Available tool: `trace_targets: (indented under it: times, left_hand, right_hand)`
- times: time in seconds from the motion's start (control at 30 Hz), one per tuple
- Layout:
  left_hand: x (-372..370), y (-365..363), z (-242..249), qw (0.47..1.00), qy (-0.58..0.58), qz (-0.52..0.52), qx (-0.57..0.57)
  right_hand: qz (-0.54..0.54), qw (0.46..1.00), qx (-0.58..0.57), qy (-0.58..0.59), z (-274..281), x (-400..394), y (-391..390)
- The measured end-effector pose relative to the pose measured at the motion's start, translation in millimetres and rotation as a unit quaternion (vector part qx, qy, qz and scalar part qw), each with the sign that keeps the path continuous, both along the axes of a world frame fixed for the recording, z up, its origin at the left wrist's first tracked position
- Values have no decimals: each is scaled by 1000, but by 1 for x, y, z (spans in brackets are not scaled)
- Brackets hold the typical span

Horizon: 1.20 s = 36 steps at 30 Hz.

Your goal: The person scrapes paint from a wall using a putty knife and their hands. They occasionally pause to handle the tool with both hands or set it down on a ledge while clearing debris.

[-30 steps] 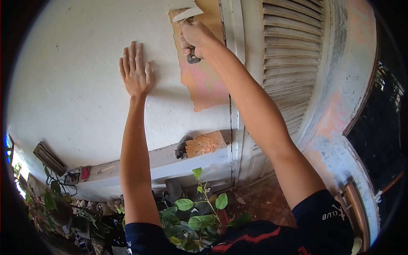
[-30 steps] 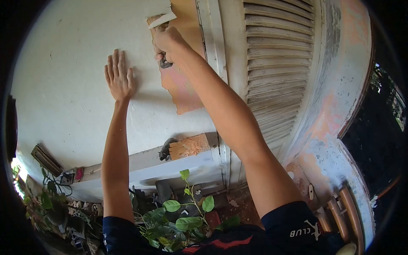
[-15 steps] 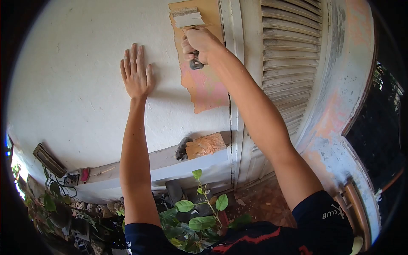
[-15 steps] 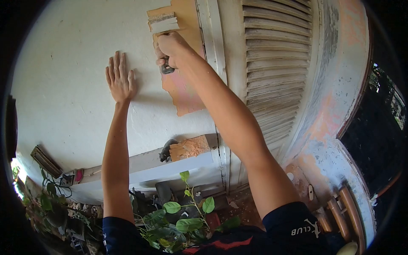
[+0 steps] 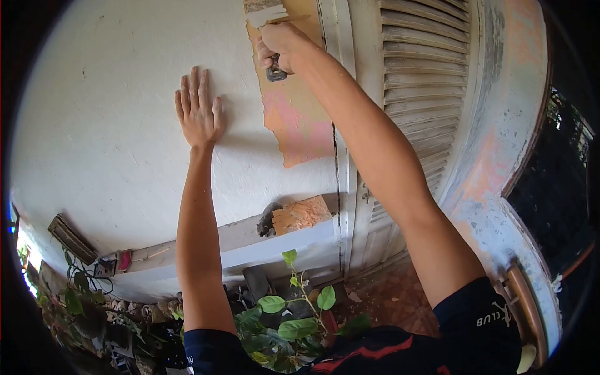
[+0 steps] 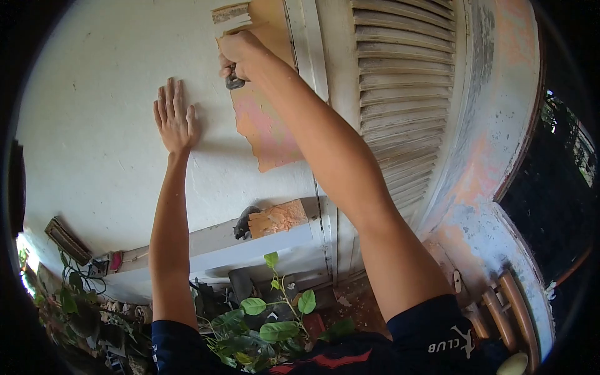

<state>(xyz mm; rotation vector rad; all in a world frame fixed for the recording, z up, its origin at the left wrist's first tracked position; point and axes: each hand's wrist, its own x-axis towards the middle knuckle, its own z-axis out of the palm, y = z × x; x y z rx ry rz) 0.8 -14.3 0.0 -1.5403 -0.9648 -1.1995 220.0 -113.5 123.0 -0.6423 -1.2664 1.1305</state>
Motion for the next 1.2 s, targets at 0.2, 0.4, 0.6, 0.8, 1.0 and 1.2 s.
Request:
trace_targets:
  times: [0.2, 0.4, 0.6, 0.8, 1.0, 1.2]
  left_hand:
    - [0, 1, 0, 1000, -6, -2, 1]
    - [1, -2, -4, 1000, 0, 4, -6]
    - [0, -2, 0, 1000, -3, 2, 5]
    - [1, -1, 1, 1000, -3, 5, -5]
    - [-1, 0, 0, 1000, -1, 21, -1]
    - [1, 0, -3, 1000, -4, 9, -10]
  right_hand:
    - [13, 1000, -1, 21, -14, 2, -15]
    - [1, 998, -9, 58, -6, -4, -2]
    - [-3, 999, 1, 33, 1, 7, 11]
    - [-21, 999, 26, 34, -15, 5, 0]
    - [-48, 999, 22, 11, 20, 14, 23]
    - [-18, 999, 38, 3, 1, 17, 8]
